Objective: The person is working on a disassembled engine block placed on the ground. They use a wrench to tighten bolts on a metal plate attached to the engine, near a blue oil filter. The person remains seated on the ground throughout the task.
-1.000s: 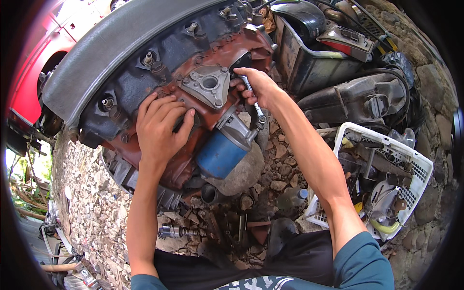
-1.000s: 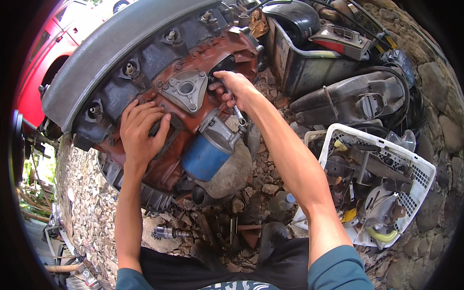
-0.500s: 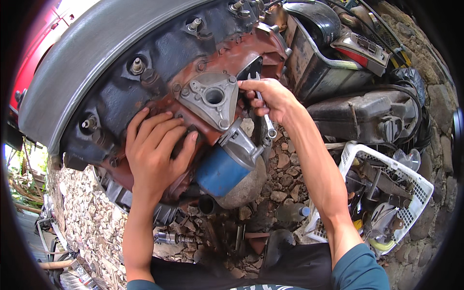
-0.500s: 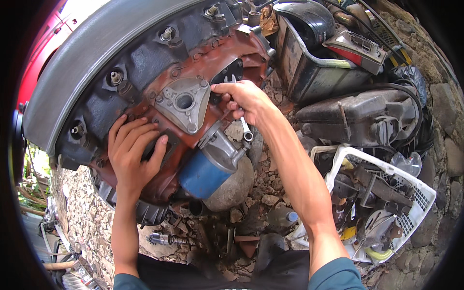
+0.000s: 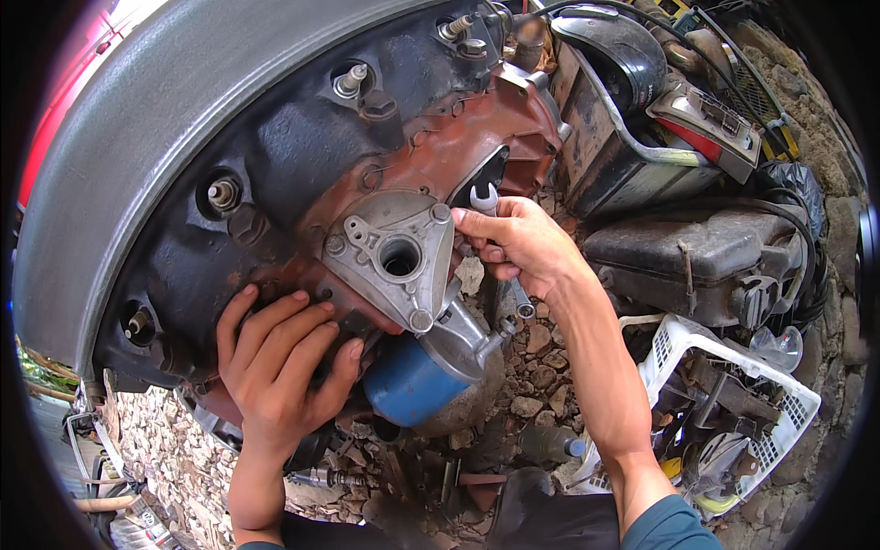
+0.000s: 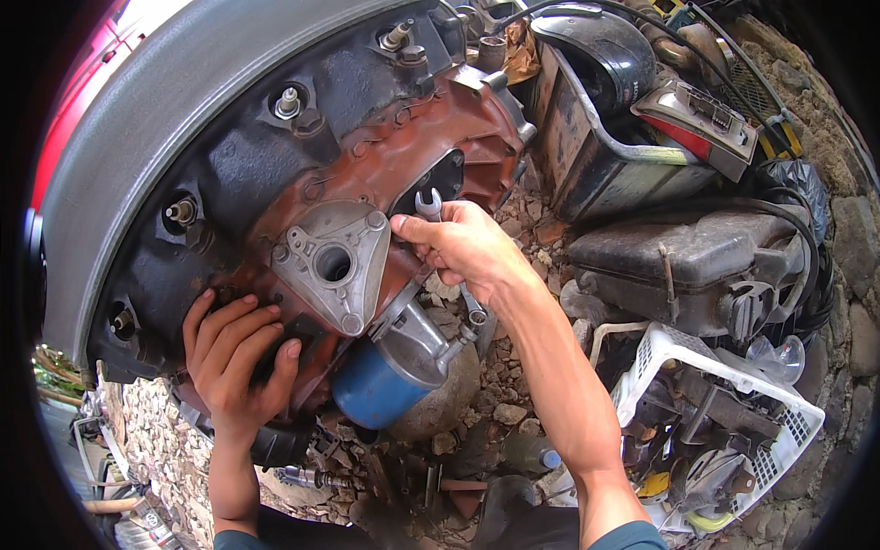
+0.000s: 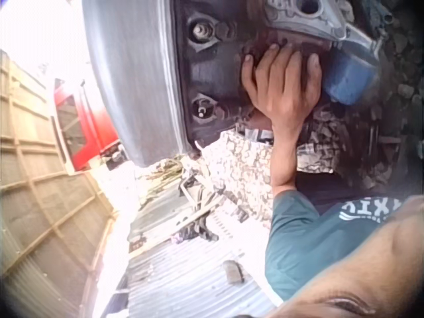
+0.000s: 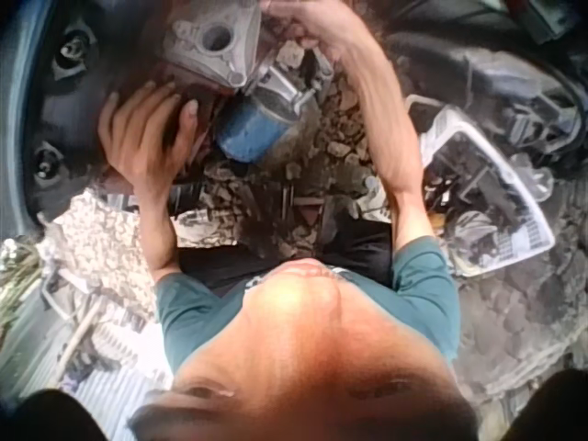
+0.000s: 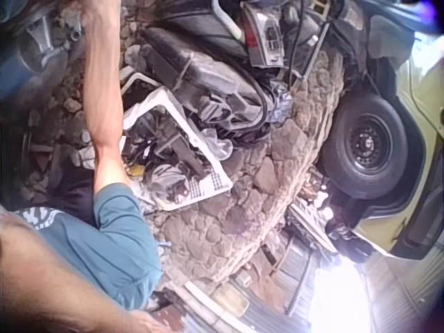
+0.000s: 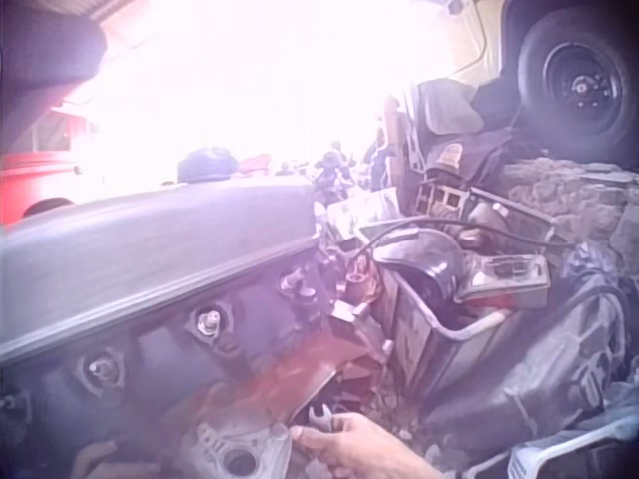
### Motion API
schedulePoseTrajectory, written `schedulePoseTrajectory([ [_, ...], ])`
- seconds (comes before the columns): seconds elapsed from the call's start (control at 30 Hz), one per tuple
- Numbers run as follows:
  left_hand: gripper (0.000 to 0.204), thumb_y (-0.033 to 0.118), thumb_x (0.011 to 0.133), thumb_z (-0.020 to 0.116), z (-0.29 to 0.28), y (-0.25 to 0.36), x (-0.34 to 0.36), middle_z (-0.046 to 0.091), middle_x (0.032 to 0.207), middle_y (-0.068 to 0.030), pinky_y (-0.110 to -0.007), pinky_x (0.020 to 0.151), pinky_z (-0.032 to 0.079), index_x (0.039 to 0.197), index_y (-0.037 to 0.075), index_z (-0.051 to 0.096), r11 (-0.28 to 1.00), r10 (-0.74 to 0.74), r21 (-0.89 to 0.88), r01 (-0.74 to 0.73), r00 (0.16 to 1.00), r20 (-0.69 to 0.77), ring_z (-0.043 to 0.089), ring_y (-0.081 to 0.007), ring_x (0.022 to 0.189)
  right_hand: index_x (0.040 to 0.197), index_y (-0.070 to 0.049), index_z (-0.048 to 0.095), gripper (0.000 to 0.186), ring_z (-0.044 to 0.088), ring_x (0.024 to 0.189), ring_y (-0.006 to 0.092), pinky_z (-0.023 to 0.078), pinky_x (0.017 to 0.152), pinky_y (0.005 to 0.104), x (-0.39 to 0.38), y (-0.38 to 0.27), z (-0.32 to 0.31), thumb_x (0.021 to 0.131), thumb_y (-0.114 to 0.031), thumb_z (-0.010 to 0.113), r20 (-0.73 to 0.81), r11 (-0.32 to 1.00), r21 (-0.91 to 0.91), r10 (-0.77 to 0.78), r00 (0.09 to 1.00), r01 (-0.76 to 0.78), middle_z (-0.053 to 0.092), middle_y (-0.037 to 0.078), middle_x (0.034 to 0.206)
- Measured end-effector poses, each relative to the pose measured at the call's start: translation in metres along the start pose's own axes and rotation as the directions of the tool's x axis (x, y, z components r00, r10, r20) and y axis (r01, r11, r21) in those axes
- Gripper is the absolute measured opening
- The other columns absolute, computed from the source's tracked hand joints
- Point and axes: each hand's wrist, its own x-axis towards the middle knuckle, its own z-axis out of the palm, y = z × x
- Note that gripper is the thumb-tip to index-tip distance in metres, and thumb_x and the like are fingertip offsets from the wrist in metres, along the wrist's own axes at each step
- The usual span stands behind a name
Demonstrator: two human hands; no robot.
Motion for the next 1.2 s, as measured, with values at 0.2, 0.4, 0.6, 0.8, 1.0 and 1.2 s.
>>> schedulePoseTrajectory([
  [0.2,0.015,0.017,0.077,0.078,-0.001,0.002,0.002,0.074,0.093,-0.006,-0.051,0.104,0.043,0.084,0.005,0.071,1.0,-0.022,0.014,0.022,1.0,0.017,0.068,-0.0269,0.099,0.087,-0.004,0.069,0.036,0.044,0.05,0.0023,0.03,0.041,0.0202,-0.005,-0.003,-0.004,0.098,-0.038,0.062,0.066,1.0,-0.01,0.001,0.998,0.0,0.058,-0.002,0.065],
  [0.4,0.014,0.015,0.079,0.076,0.0,0.005,0.004,0.074,0.092,-0.0075,-0.052,0.105,0.042,0.084,0.004,0.07,0.999,-0.042,0.026,0.041,0.998,0.038,0.068,-0.0287,0.1,0.084,-0.007,0.068,0.027,0.048,0.053,0.0038,0.033,0.045,0.0217,-0.003,0.001,0.002,0.096,-0.032,0.067,-0.023,0.994,-0.105,-0.038,0.999,0.035,0.057,-0.004,0.067],
  [0.6,0.013,0.014,0.079,0.075,0.0,0.006,0.005,0.074,0.092,-0.0084,-0.052,0.105,0.041,0.084,0.003,0.07,0.998,-0.04,0.046,0.037,0.998,0.053,0.067,-0.029,0.1,0.085,-0.003,0.07,0.024,0.051,0.061,0.0064,0.042,0.057,0.0268,-0.005,0.003,0.002,0.093,-0.026,0.071,-0.043,0.942,-0.25,-0.24,0.97,0.222,0.062,-0.002,0.07],
  [0.8,0.012,0.012,0.079,0.075,0.0,0.009,0.007,0.073,0.093,-0.0091,-0.052,0.106,0.041,0.085,0.003,0.07,0.997,-0.042,0.063,0.038,0.997,0.059,0.067,-0.0297,0.101,0.083,-0.002,0.069,0.038,0.053,0.063,0.0067,0.044,0.061,0.0292,0.006,0.016,0.0,0.095,-0.037,0.066,-0.046,0.956,-0.218,-0.212,0.976,0.198,0.061,0.0,0.067],
  [1.0,0.011,0.011,0.08,0.074,0.0,0.008,0.004,0.073,0.093,-0.0094,-0.052,0.107,0.041,0.085,0.002,0.07,0.996,-0.038,0.08,0.034,0.998,0.057,0.067,-0.0299,0.102,0.081,0.0,0.065,0.035,0.055,0.065,0.0127,0.047,0.066,0.034,-0.002,0.008,0.001,0.089,-0.033,0.071,-0.079,0.84,-0.417,-0.413,0.907,0.346,0.062,0.006,0.067],
  [1.2,0.008,0.007,0.08,0.073,0.001,0.01,0.004,0.073,0.094,-0.0095,-0.051,0.107,0.041,0.085,0.002,0.07,0.997,-0.034,0.07,0.032,0.999,0.032,0.067,-0.03,0.103,0.084,0.001,0.069,0.04,0.063,0.068,0.0146,0.049,0.065,0.0341,-0.006,0.001,-0.002,0.089,-0.039,0.068,-0.08,0.863,-0.47,-0.253,0.964,0.188,0.067,0.008,0.072],
])
